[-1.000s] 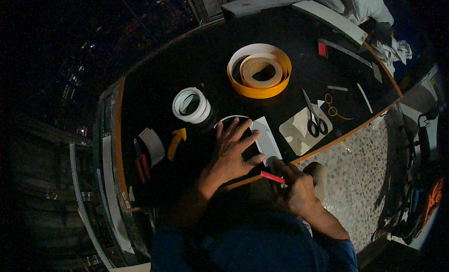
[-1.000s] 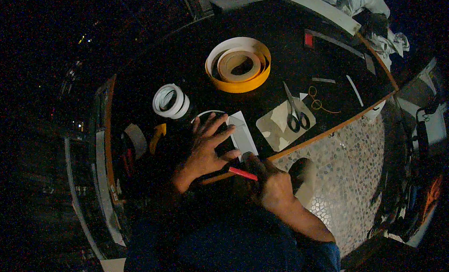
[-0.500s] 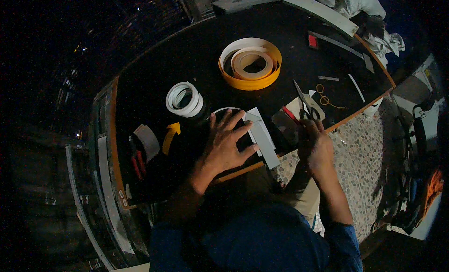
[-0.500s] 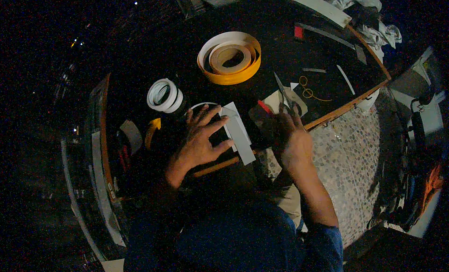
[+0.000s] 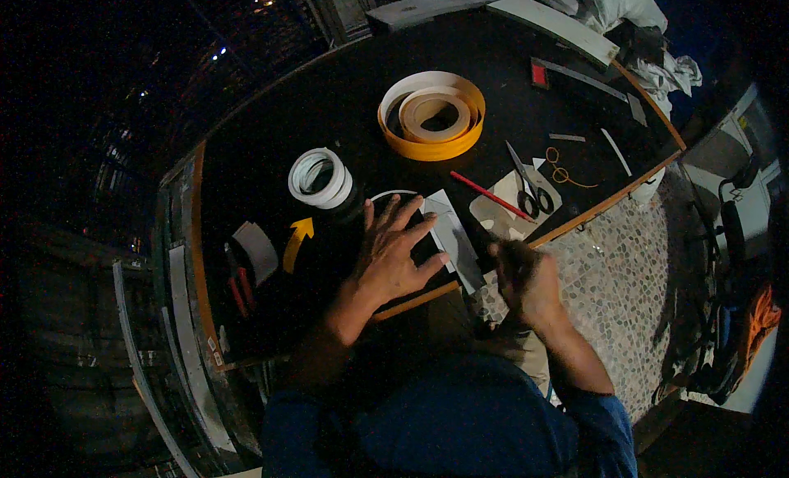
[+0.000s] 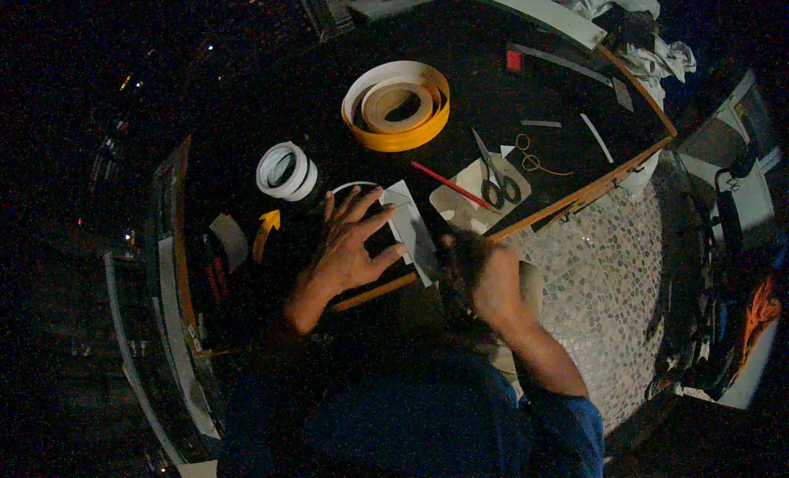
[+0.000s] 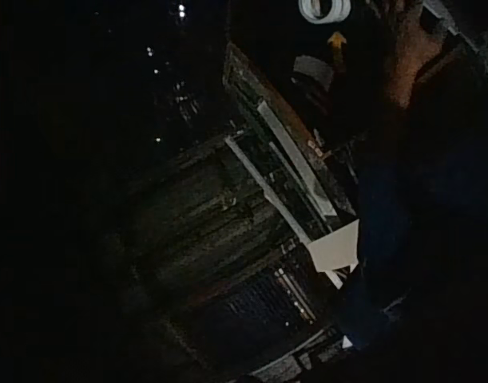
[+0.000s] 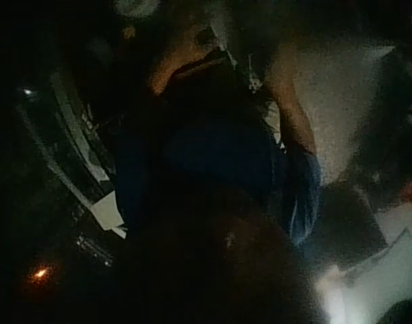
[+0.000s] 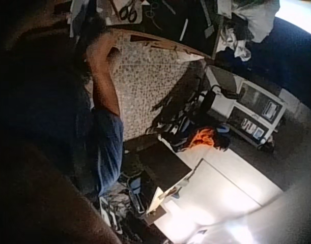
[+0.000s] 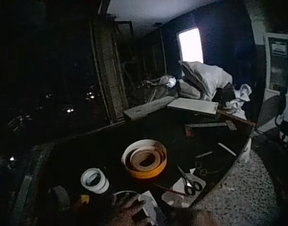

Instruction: The person uses scissors to cut a shape out of a piece of white material.

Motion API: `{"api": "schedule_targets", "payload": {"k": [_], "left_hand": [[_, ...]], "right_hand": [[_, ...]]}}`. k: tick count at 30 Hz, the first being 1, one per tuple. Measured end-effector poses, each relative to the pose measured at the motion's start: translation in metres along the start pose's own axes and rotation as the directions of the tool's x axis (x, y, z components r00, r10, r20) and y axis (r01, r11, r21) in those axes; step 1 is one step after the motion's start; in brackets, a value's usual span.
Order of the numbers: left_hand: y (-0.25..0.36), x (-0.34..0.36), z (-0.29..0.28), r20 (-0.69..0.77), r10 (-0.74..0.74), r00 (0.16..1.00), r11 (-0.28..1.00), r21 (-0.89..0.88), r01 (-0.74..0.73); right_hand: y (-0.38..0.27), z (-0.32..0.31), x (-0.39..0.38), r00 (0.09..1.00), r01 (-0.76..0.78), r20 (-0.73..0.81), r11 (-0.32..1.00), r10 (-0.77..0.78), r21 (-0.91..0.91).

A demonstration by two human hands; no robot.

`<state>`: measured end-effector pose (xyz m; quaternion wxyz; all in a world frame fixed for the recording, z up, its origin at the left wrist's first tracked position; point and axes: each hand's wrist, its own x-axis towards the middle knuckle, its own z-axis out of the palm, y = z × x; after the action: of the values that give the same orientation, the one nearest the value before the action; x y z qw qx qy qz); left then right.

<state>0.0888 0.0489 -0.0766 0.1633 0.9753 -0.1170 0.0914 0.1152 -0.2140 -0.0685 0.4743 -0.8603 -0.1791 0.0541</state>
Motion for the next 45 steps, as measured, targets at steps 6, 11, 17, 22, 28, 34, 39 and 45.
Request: {"api": "schedule_targets", "payload": {"k": [6,11,17,22,28,34,39,45], "left_hand": [[0.001,0.000,-0.002,-0.017,0.028,0.999,0.999,0.016,-0.028],[0.003,0.002,-0.001,-0.011,0.012,1.000,1.000,0.026,-0.011],[0.004,0.003,-0.002,-0.006,0.005,1.000,1.000,0.018,-0.005],[0.001,0.001,0.000,-0.020,0.027,0.999,0.999,0.026,-0.027],[0.001,0.001,0.000,-0.016,0.025,1.000,1.000,0.000,-0.025],[0.000,-0.002,0.001,-0.020,0.013,1.000,1.000,0.002,-0.013],[0.023,0.000,-0.025,-0.182,0.068,0.981,0.996,-0.044,-0.078],[0.044,0.013,-0.038,-0.080,0.235,0.969,0.971,-0.019,-0.237]], "right_hand": [[-0.002,0.024,-0.027,0.989,-0.109,-0.081,0.975,0.127,0.196],[-0.003,0.035,-0.028,0.954,-0.272,0.017,0.837,0.300,0.474],[0.008,0.048,-0.025,0.932,-0.283,-0.006,0.738,0.362,0.613],[0.008,0.035,-0.019,0.909,-0.386,0.179,0.599,0.375,0.702],[0.016,0.038,-0.009,0.888,-0.438,0.168,0.675,0.428,0.594],[0.004,0.037,-0.006,0.907,-0.398,0.131,0.714,0.400,0.576],[0.021,0.030,-0.007,0.974,-0.216,0.051,0.848,0.220,0.484],[0.015,0.020,0.002,0.987,-0.157,0.059,0.878,0.147,0.453]]}}
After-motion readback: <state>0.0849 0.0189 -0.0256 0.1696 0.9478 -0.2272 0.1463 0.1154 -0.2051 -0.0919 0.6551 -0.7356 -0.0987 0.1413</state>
